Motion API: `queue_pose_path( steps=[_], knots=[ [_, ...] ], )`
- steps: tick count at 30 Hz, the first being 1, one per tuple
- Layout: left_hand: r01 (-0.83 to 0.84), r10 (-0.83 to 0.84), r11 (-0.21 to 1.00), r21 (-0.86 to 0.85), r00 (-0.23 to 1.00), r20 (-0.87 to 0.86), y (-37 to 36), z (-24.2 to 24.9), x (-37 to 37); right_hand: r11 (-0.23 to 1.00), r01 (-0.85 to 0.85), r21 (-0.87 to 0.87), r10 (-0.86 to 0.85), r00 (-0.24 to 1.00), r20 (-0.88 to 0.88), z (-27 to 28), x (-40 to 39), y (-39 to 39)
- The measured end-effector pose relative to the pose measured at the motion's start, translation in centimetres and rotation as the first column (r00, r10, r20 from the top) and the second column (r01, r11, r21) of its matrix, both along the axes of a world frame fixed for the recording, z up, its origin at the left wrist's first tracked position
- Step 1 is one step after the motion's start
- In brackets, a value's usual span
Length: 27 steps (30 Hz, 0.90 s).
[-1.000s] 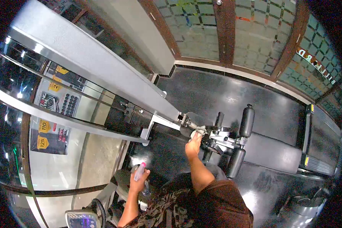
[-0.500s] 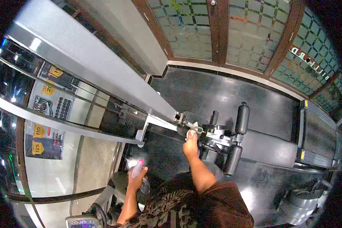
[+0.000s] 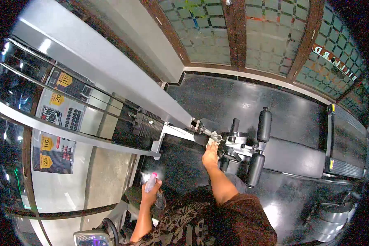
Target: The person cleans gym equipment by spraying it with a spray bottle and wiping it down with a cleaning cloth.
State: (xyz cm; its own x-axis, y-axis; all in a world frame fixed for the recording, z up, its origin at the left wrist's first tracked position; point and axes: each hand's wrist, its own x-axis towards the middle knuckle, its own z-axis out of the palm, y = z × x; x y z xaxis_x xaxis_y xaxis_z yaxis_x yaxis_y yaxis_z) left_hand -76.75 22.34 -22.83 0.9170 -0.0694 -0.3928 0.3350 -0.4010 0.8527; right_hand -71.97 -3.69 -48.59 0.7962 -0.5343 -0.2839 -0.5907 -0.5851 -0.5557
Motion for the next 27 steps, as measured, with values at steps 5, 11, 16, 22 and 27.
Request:
queue_pose_path(
  steps=[5, 11, 16, 22, 27],
  knots=[
    [-0.056, 0.056, 0.997, -0.059, 0.998, 0.002, 0.9, 0.1, -0.5, 0.995, 0.017, 0.093, -0.042, 0.964, 0.264, 2.7, 2.5, 5.3],
    [0.005, -0.002, 0.993, -0.116, 1.0, 0.021, 1.5, -0.3, -0.5, 0.863, -0.505, 0.015, 0.378, 0.665, 0.644, 12.5, 1.3, 7.2],
    [-0.051, 0.052, 0.999, -0.012, 0.998, 0.047, 2.0, 1.6, -1.0, 0.957, -0.164, 0.238, -0.051, 0.714, 0.699, 8.9, -1.0, 3.5],
    [-0.127, 0.127, 0.992, 0.005, 0.991, 0.052, 4.6, 0.6, -2.0, 0.914, 0.32, 0.251, -0.401, 0.813, 0.423, 3.4, -0.2, 1.6],
    [-0.122, 0.121, 0.991, 0.046, 0.992, 0.042, 4.3, 1.7, -2.2, 0.981, 0.178, 0.077, -0.193, 0.848, 0.493, 2.9, 1.2, 3.1]
  ],
)
